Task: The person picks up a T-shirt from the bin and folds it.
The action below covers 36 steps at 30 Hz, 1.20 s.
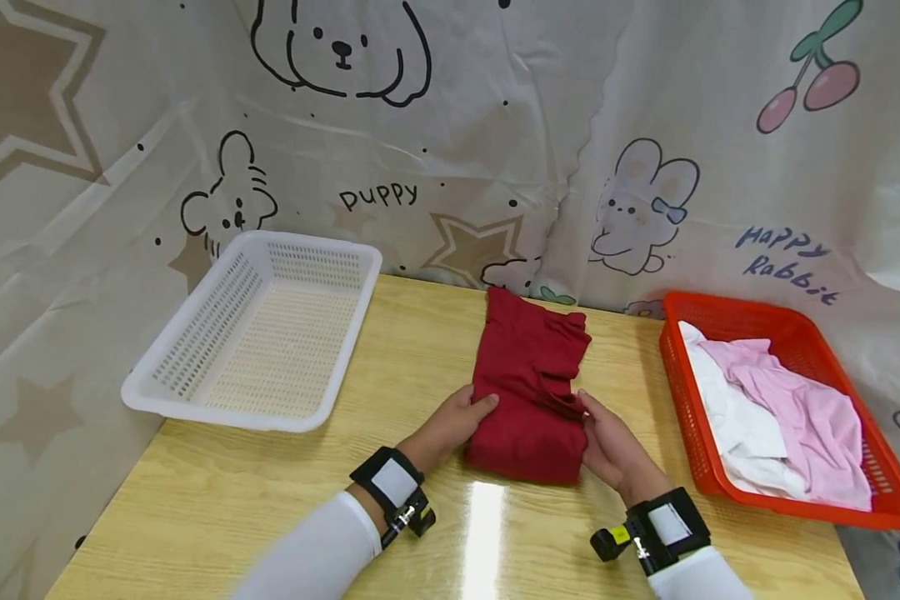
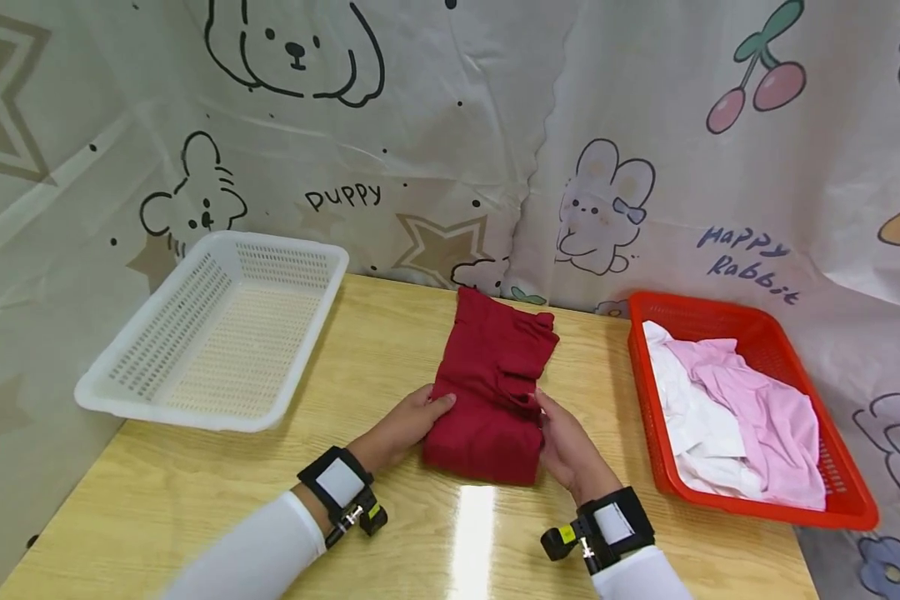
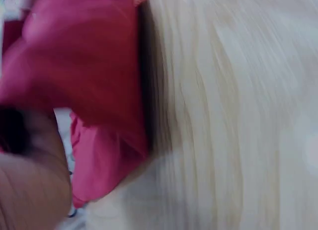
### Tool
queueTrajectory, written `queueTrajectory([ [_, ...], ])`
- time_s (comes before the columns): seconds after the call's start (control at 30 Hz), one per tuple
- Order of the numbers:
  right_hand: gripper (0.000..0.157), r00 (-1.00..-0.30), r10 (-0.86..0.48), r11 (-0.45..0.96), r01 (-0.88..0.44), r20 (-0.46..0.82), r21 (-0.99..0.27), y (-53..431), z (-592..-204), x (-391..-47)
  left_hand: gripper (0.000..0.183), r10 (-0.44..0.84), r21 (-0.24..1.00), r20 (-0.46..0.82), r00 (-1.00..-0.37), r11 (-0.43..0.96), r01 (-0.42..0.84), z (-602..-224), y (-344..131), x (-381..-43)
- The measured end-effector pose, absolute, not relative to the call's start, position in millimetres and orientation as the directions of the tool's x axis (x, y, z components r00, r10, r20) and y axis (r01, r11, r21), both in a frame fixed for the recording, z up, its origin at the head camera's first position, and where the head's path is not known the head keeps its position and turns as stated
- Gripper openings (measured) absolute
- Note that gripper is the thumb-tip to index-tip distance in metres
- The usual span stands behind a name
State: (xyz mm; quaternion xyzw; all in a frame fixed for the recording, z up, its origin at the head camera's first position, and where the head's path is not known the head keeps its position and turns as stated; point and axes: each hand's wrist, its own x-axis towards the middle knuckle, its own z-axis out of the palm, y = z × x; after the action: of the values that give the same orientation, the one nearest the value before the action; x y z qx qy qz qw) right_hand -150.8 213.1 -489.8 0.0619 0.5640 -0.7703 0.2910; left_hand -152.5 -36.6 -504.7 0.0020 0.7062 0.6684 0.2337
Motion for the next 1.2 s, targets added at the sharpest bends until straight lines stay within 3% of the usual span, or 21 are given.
queueTrajectory([
  [0.1,0.033,-0.812,-0.311,-0.262,0.572,-0.493,-0.777,217,-501,-149,0.067,0.271,0.941,-0.335,-0.903,0.142,-0.307,-512,-33,-152],
  [0.23,0.019,-0.831,-0.245,-0.247,0.552,-0.5,-0.796,218,-511,-146,0.074,0.276,0.939,-0.31,-0.91,0.238,-0.247,-518,-36,-147],
  [0.27,0.019,-0.836,-0.238,-0.23,0.543,-0.495,-0.808,217,-511,-145,0.075,0.285,0.938,-0.305,-0.909,0.257,-0.234,-518,-38,-145],
  [0.33,0.033,-0.847,-0.224,-0.169,0.521,-0.482,-0.836,216,-510,-143,0.077,0.308,0.933,-0.288,-0.907,0.305,-0.192,-517,-40,-141],
  [0.4,0.051,-0.858,-0.202,-0.062,0.492,-0.472,-0.868,214,-507,-138,0.081,0.328,0.912,-0.265,-0.907,0.391,-0.125,-514,-42,-134],
  [0.5,0.06,-0.894,-0.182,0.157,0.384,-0.409,-0.91,211,-503,-128,0.089,0.368,0.852,-0.21,-0.906,0.523,0.015,-511,-44,-119],
  [0.63,0.059,-0.946,-0.257,0.529,0.032,-0.196,-0.848,206,-500,-106,0.092,0.436,0.742,-0.11,-0.893,0.634,0.218,-510,-43,-94],
  [0.73,0.052,-0.92,-0.39,0.73,-0.277,-0.047,-0.625,201,-503,-90,0.081,0.484,0.625,-0.024,-0.875,0.69,0.364,-513,-40,-80],
  [0.83,0.047,-0.867,-0.498,0.793,-0.464,0.017,-0.394,196,-510,-81,0.062,0.518,0.441,0.064,-0.853,0.752,0.489,-516,-38,-72],
  [0.97,0.032,-0.832,-0.552,0.797,-0.544,0.05,-0.262,193,-517,-77,0.033,0.544,0.145,0.132,-0.829,0.817,0.559,-517,-36,-68],
  [1.07,0.018,-0.829,-0.547,0.798,-0.559,0.119,-0.226,193,-517,-75,0.019,0.553,0.009,0.154,-0.819,0.828,0.56,-512,-37,-67],
  [1.13,0.017,-0.832,-0.521,0.8,-0.554,0.189,-0.23,194,-513,-73,0.012,0.55,0.014,0.177,-0.816,0.828,0.561,-507,-41,-68],
  [1.2,0.019,-0.832,-0.484,0.785,-0.55,0.272,-0.285,196,-506,-72,0.008,0.544,0.108,0.206,-0.813,0.813,0.572,-500,-46,-69],
])
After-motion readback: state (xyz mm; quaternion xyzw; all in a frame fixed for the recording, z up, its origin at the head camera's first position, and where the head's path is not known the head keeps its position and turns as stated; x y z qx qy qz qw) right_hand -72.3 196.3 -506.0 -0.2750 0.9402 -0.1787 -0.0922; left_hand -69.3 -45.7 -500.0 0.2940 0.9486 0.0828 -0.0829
